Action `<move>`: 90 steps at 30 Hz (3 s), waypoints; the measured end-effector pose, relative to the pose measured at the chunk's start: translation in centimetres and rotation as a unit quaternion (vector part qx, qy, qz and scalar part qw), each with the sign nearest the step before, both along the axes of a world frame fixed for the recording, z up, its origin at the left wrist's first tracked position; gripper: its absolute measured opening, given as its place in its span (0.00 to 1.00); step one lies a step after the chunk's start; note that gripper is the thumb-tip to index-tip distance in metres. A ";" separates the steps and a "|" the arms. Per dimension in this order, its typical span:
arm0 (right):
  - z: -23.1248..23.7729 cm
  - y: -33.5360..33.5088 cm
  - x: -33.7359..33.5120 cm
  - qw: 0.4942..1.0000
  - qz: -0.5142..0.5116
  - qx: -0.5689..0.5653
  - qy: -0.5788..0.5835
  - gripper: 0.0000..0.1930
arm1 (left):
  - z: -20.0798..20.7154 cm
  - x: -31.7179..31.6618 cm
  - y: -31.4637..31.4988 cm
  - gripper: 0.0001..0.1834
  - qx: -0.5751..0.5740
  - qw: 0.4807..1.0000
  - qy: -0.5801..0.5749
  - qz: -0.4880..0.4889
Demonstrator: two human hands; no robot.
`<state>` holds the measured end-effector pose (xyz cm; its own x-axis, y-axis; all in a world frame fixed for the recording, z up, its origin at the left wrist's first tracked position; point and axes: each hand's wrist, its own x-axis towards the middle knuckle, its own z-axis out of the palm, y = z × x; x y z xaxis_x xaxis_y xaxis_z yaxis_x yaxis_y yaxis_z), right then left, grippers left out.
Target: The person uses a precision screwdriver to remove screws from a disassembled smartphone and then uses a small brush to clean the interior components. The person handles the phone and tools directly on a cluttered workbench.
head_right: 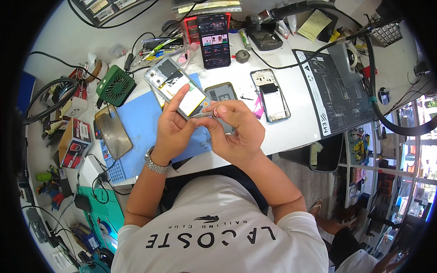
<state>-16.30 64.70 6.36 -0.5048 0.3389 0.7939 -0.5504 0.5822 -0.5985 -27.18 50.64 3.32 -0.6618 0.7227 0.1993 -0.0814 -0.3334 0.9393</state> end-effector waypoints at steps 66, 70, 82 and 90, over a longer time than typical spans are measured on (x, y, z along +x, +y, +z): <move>-2.1 0.1 -2.7 0.966 0.072 -0.177 -0.172 0.30 | 1.3 -3.9 -2.1 0.46 0.144 0.969 0.005 0.202; -1.1 1.0 -2.5 0.987 0.022 -0.109 -0.112 0.31 | 1.6 -3.4 -1.9 0.46 0.107 0.983 0.010 0.147; 2.3 0.7 -2.5 0.995 0.013 -0.076 0.058 0.33 | 2.0 -1.5 -1.2 0.16 0.011 1.000 -0.016 0.020; 1.8 0.6 -2.5 0.996 0.033 -0.056 0.060 0.33 | 2.0 -1.4 -1.5 0.11 -0.051 0.998 0.032 0.015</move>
